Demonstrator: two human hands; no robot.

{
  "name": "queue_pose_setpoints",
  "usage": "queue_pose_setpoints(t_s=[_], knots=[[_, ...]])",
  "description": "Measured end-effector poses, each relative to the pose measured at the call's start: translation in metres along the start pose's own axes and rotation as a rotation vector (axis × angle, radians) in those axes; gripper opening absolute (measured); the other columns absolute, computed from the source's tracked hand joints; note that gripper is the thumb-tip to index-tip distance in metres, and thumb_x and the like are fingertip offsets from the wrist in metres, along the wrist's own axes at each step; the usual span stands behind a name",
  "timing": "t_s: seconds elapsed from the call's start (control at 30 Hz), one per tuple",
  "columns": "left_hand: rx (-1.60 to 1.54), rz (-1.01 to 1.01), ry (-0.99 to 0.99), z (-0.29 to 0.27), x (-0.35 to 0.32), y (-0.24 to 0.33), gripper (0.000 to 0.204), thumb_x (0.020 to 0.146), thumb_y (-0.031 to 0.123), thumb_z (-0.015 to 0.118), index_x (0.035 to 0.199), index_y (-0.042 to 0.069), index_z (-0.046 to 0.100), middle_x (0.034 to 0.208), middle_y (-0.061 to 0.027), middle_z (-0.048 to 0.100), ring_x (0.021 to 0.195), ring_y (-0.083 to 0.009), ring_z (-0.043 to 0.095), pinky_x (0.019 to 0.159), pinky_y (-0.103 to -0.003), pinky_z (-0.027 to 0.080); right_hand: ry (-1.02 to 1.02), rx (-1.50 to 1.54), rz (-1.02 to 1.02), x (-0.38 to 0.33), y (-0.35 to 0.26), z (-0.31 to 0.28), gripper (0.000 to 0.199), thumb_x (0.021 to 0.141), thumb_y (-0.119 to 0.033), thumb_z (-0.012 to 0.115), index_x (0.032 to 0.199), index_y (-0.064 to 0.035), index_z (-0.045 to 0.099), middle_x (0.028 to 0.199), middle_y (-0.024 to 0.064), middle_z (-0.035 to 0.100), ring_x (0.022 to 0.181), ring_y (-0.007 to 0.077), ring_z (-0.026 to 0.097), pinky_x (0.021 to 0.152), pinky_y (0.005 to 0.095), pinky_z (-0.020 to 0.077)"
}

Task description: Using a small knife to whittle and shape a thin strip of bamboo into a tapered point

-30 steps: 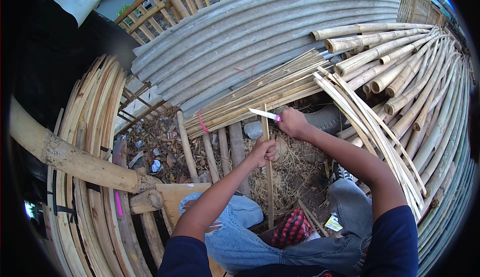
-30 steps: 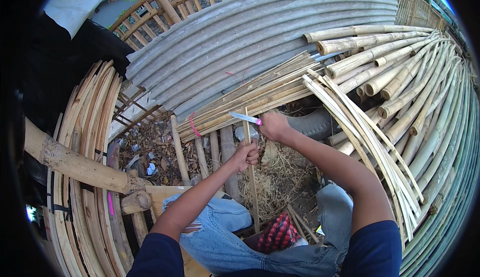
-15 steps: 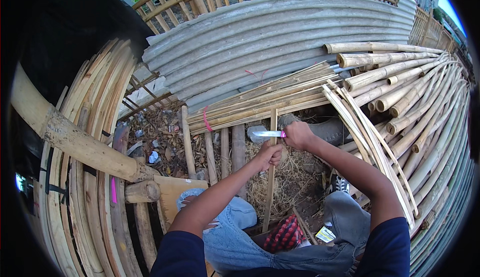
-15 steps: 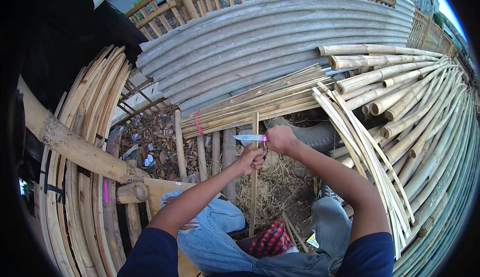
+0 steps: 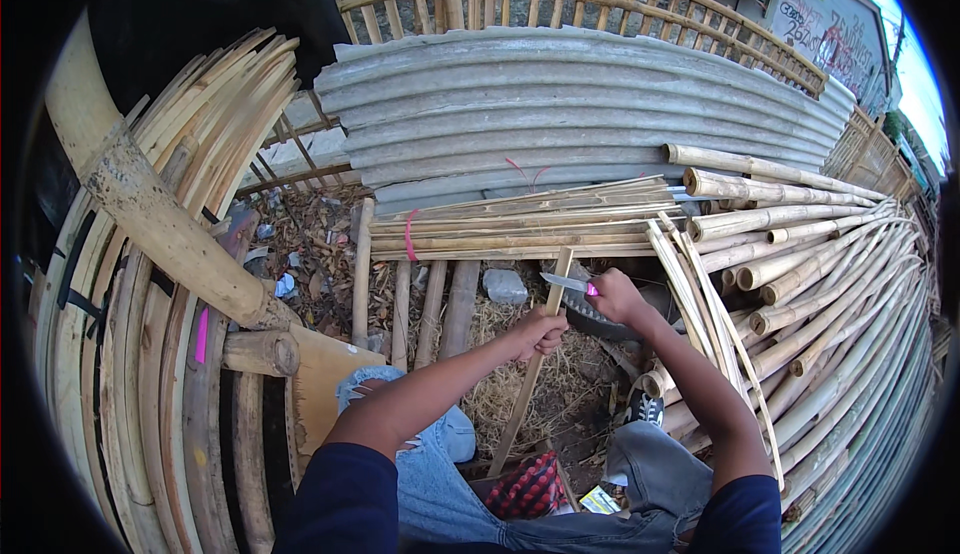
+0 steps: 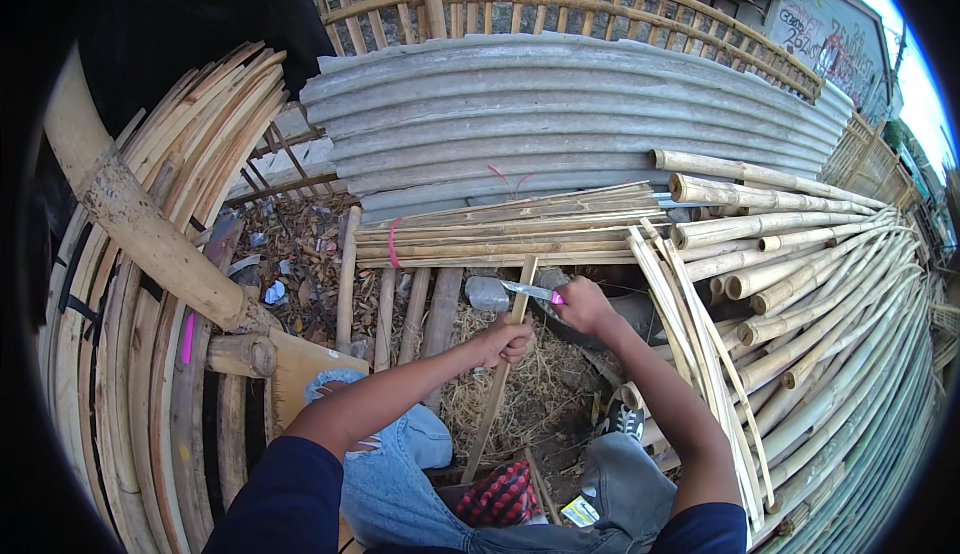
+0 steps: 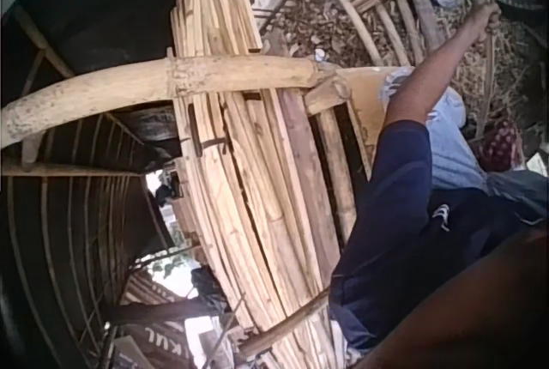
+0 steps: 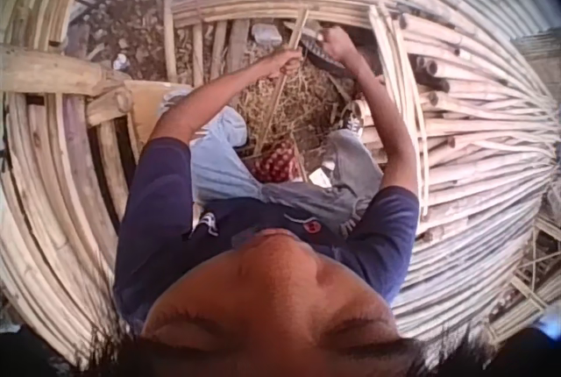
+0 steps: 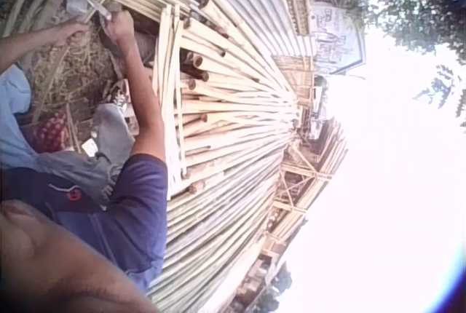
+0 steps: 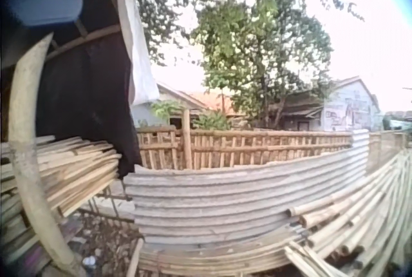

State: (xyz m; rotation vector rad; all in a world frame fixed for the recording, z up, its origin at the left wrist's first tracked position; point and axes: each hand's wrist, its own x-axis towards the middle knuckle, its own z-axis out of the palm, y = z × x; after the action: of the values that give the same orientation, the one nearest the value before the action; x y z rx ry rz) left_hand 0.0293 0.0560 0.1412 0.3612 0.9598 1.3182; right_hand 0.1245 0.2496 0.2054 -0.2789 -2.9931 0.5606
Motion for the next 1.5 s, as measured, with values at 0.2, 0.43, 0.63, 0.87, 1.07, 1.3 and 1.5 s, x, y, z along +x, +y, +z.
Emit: queue_pose_setpoints(t_s=[0.2, 0.43, 0.63, 0.87, 1.07, 1.3, 1.5], knots=[[-0.048, 0.009, -0.009, -0.006, 0.000, 0.003, 0.019, 0.089, 0.010, 0.053, 0.075, 0.014, 0.041, 0.048, 0.0073, 0.028, 0.035, -0.0040, 0.024, 0.035, -0.024, 0.018, 0.134, 0.058, 0.173, 0.010, -0.016, 0.024, 0.024, 0.077, -0.021, 0.054, 0.075, 0.0014, 0.062, 0.072, 0.0268, 0.061, 0.074, 0.0448, 0.061, 0.070, 0.0512, 0.0493], [-0.064, -0.005, -0.026, -0.005, -0.004, 0.007, 0.024, 0.089, 0.008, 0.052, 0.070, 0.014, 0.039, 0.048, 0.0066, 0.027, 0.035, -0.0043, 0.025, 0.033, -0.023, 0.018, 0.257, 0.096, 0.372, 0.022, -0.013, 0.012, 0.029, 0.083, -0.022, 0.052, 0.074, 0.0034, 0.061, 0.071, 0.0297, 0.059, 0.070, 0.0455, 0.060, 0.061, 0.0511, 0.0483], [-0.060, 0.003, -0.035, -0.005, -0.004, 0.008, 0.026, 0.089, 0.007, 0.051, 0.068, 0.014, 0.038, 0.047, 0.0065, 0.024, 0.034, -0.0048, 0.023, 0.032, -0.023, 0.017, 0.211, 0.123, 0.078, 0.007, -0.015, 0.011, 0.026, 0.077, -0.022, 0.054, 0.074, 0.0039, 0.060, 0.067, 0.0278, 0.058, 0.072, 0.0449, 0.061, 0.067, 0.0500, 0.0491], [-0.078, -0.011, -0.071, -0.007, 0.000, 0.007, 0.025, 0.088, 0.006, 0.052, 0.070, 0.015, 0.038, 0.048, 0.0067, 0.024, 0.034, -0.0045, 0.023, 0.032, -0.023, 0.016, 0.377, 0.099, 0.252, 0.014, -0.021, 0.018, 0.022, 0.075, -0.020, 0.058, 0.064, -0.0015, 0.060, 0.065, 0.0247, 0.059, 0.068, 0.0433, 0.061, 0.065, 0.0502, 0.0494], [-0.036, -0.034, -0.005, -0.007, -0.004, 0.009, 0.022, 0.089, 0.006, 0.052, 0.076, 0.016, 0.038, 0.049, 0.0077, 0.023, 0.036, -0.0047, 0.021, 0.036, -0.024, 0.016, 0.055, -0.127, -0.020, 0.015, -0.030, 0.023, 0.023, 0.077, -0.024, 0.056, 0.072, -0.0034, 0.065, 0.067, 0.0239, 0.061, 0.066, 0.0422, 0.062, 0.064, 0.0490, 0.0516], [-0.018, -0.008, 0.033, -0.005, -0.002, 0.005, 0.020, 0.087, 0.006, 0.052, 0.076, 0.016, 0.039, 0.049, 0.0073, 0.024, 0.036, -0.0047, 0.021, 0.036, -0.024, 0.016, 0.151, -0.100, 0.135, 0.008, -0.040, 0.028, 0.024, 0.075, -0.024, 0.056, 0.067, -0.0033, 0.065, 0.068, 0.0217, 0.063, 0.067, 0.0386, 0.064, 0.062, 0.0469, 0.0529], [0.014, 0.000, 0.020, -0.011, 0.001, 0.012, 0.022, 0.089, 0.010, 0.051, 0.072, 0.016, 0.038, 0.049, 0.0076, 0.024, 0.037, -0.0046, 0.022, 0.037, -0.023, 0.018, 0.090, -0.283, 0.055, 0.000, -0.043, 0.031, 0.024, 0.073, -0.024, 0.059, 0.068, -0.0019, 0.065, 0.070, 0.0221, 0.064, 0.068, 0.0387, 0.065, 0.063, 0.0458, 0.0540]])
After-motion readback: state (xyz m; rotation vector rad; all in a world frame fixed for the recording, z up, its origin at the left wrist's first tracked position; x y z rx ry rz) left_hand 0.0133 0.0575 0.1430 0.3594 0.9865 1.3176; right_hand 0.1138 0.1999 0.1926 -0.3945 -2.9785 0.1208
